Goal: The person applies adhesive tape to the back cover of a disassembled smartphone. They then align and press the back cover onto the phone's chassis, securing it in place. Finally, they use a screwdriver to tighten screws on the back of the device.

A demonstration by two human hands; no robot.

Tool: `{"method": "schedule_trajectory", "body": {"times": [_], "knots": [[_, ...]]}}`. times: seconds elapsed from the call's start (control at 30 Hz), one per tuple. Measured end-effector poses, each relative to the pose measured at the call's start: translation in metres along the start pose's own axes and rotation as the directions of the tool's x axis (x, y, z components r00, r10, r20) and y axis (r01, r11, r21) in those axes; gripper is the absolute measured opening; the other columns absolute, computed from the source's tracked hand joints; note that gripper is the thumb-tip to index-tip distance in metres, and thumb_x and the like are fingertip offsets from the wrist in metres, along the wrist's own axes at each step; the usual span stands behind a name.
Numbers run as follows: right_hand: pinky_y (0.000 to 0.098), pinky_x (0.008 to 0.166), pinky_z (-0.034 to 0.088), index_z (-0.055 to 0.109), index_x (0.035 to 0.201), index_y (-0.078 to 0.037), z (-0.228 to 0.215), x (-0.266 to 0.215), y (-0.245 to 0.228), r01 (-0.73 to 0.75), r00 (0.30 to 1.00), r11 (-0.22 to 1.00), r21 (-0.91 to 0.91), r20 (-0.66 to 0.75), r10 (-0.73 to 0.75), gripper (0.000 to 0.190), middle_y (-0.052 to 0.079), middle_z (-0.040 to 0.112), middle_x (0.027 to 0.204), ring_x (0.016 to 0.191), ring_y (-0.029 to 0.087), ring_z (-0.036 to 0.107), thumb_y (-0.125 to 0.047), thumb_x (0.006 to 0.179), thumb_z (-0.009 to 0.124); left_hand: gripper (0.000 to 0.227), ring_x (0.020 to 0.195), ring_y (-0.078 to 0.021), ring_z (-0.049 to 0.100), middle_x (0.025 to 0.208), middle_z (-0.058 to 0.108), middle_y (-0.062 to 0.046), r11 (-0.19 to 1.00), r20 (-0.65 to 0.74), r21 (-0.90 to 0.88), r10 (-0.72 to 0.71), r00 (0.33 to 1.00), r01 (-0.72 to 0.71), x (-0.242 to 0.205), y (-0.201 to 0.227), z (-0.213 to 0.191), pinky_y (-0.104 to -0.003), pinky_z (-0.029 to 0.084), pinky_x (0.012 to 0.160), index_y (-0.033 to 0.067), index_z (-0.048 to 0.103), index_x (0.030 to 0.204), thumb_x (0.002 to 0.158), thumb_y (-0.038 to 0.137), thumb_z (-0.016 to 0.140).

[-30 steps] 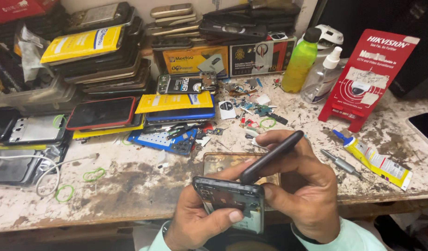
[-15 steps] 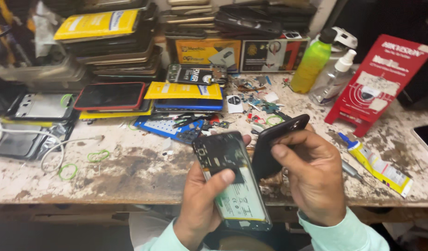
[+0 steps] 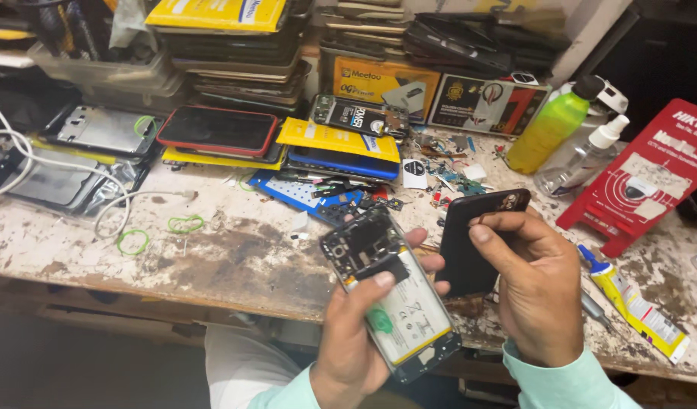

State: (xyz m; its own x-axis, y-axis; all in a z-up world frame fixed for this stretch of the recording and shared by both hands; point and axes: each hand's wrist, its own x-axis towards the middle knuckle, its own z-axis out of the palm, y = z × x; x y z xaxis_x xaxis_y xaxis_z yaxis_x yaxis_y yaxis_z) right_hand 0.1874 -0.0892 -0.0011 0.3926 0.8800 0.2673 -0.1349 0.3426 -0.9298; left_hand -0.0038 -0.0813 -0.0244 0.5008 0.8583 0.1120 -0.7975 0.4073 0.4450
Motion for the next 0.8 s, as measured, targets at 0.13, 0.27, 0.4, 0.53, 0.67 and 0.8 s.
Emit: {"method": "schedule_trajectory", "body": {"times": [0.13,0.27,0.4,0.53,0.67,0.8], "knots": [[0.0275,0.097,0.052,0.068,0.102,0.003,0.011,-0.002,-0.007,0.117,0.993,0.986,-0.116,0.037,-0.113,0.010,0.007,0.069,0.111,0.104,0.014,0.066,0.006,0.093,0.070,0.060,0.107,-0.0321,0.070,0.122,0.068,-0.025,0.997,0.016,-0.010,0.079,0.997,-0.079,-0.005,-0.005,0.007,-0.044,0.059,0.091,-0.0064,0.046,0.148,0.097,0.025,0.055],[0.0255,0.095,0.050,0.069,0.101,0.004,0.024,-0.007,-0.017,0.176,0.984,0.934,-0.311,0.063,-0.165,0.008,0.006,0.066,0.110,0.104,0.013,0.065,0.005,0.093,0.070,0.052,0.109,-0.0305,0.069,0.131,0.065,-0.020,0.984,-0.093,-0.006,0.177,0.980,-0.179,-0.004,-0.012,0.012,-0.045,0.058,0.094,-0.0042,0.048,0.142,0.097,0.023,0.049],[0.0252,0.091,0.050,0.072,0.099,0.002,0.036,-0.016,-0.023,0.281,0.958,0.786,-0.551,0.111,-0.265,0.007,0.005,0.063,0.108,0.102,0.014,0.064,0.002,0.092,0.074,0.048,0.121,-0.0301,0.063,0.138,0.059,-0.024,0.953,-0.083,-0.011,0.300,0.950,-0.302,-0.006,-0.021,0.014,-0.045,0.052,0.105,-0.0065,0.045,0.145,0.102,0.017,0.046],[0.0263,0.092,0.050,0.073,0.098,0.001,0.052,-0.025,-0.023,0.378,0.913,0.630,-0.679,0.158,-0.377,0.009,0.007,0.063,0.109,0.103,0.017,0.064,0.000,0.090,0.077,0.049,0.130,-0.0283,0.056,0.146,0.053,-0.020,0.906,-0.099,-0.052,0.413,0.905,-0.419,-0.009,-0.036,0.013,-0.046,0.047,0.110,-0.0009,0.039,0.149,0.102,0.011,0.046],[0.0304,0.092,0.049,0.074,0.098,-0.002,0.066,-0.033,-0.022,0.475,0.849,0.472,-0.743,0.246,-0.468,0.013,0.009,0.064,0.108,0.102,0.021,0.064,-0.004,0.086,0.080,0.053,0.140,-0.0226,0.049,0.151,0.049,-0.015,0.899,-0.083,0.035,0.439,0.895,-0.437,-0.011,-0.052,0.004,-0.040,0.038,0.119,-0.0001,0.037,0.153,0.102,0.011,0.044],[0.0378,0.094,0.044,0.076,0.096,-0.004,0.073,-0.040,-0.020,0.547,0.771,0.247,-0.800,0.366,-0.522,0.018,0.011,0.064,0.105,0.103,0.027,0.061,-0.006,0.080,0.084,0.053,0.134,-0.0247,0.050,0.147,0.051,-0.019,0.866,-0.137,0.243,0.477,0.868,-0.438,-0.011,-0.065,-0.005,-0.041,0.038,0.115,-0.0065,0.035,0.154,0.107,0.011,0.048]]}}
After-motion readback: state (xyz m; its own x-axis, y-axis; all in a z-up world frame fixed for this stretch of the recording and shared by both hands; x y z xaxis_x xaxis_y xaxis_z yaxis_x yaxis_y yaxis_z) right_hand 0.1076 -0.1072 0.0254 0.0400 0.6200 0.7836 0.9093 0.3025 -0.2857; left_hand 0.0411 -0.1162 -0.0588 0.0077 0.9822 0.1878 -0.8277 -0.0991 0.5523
